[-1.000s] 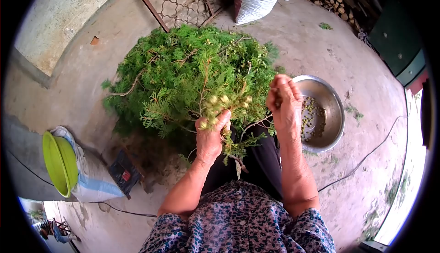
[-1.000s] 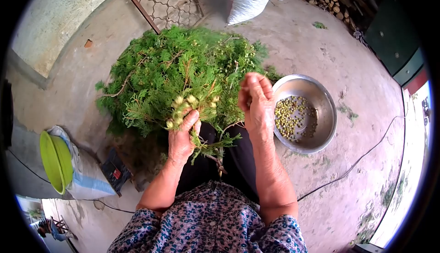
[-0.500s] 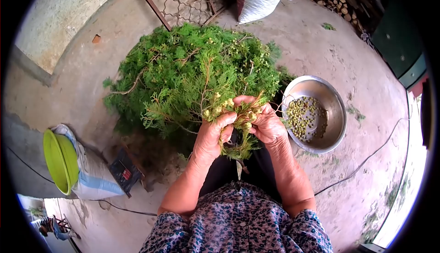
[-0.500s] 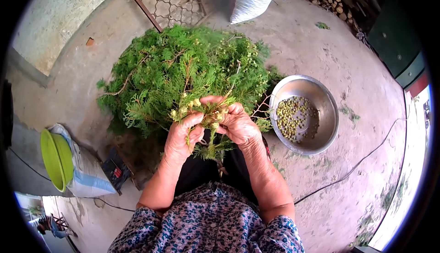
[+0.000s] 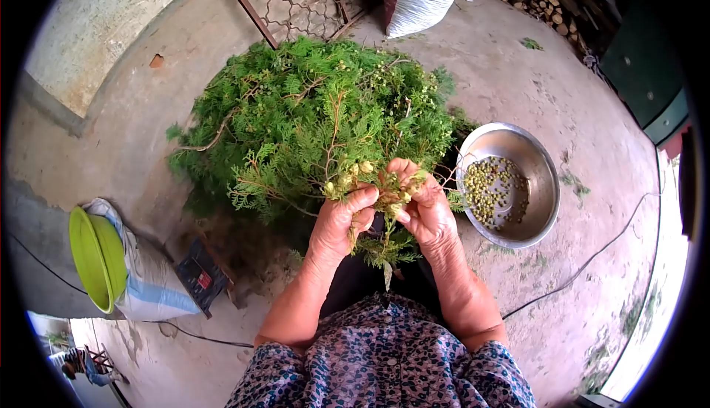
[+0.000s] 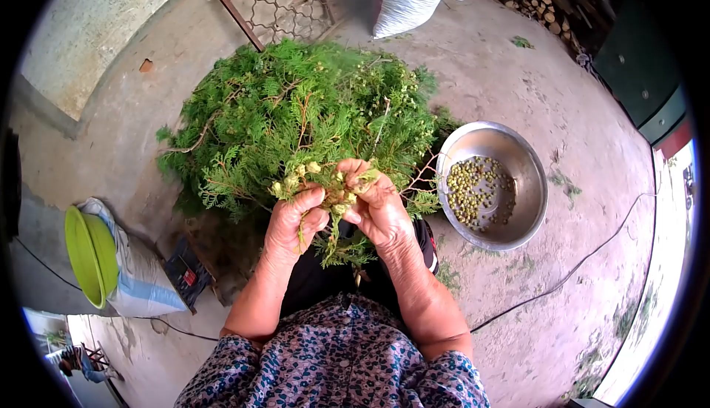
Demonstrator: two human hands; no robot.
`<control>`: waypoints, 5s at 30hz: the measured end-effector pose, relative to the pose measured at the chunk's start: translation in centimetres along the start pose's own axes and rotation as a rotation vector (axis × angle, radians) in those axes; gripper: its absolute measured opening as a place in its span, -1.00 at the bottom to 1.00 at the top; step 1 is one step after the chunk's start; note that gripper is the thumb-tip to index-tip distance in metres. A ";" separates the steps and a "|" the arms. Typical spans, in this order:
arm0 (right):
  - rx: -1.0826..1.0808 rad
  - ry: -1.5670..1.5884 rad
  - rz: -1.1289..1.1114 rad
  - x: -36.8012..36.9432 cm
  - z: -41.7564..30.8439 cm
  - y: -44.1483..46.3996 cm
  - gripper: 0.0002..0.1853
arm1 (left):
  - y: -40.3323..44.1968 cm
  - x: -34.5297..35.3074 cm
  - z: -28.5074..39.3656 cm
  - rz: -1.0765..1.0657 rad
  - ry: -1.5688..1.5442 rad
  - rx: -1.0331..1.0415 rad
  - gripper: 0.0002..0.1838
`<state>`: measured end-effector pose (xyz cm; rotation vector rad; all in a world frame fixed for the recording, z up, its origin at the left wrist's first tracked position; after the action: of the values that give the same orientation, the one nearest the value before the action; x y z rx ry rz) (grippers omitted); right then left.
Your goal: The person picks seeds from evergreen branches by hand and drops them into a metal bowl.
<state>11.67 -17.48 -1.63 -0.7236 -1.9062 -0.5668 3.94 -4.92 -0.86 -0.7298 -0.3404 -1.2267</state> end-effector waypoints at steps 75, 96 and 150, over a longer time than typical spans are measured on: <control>-0.294 -0.203 0.757 -4.9 -3.6 -1.3 -0.85 | -1.4 1.1 -0.9 0.265 0.266 0.369 -0.74; -0.819 -0.226 1.129 -21.1 -17.5 -10.4 -0.70 | -0.9 1.3 -0.8 0.197 0.339 0.750 -0.58; 0.100 -0.502 0.073 1.1 -3.7 -0.8 -0.73 | -1.4 4.2 1.1 -0.067 0.757 0.221 -0.92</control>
<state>13.12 -20.24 0.80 -0.9276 -2.3368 -0.2521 4.12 -7.43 2.92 -0.0351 0.1293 -1.4083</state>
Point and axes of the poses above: each hand's wrist, its own y-axis towards the middle knuckle, its own x-axis out of the palm, z = x × y, the point moved 1 cm from there along y, towards the middle knuckle, and after that the axes turned 4 degrees about -x, right-handed, at the moved point
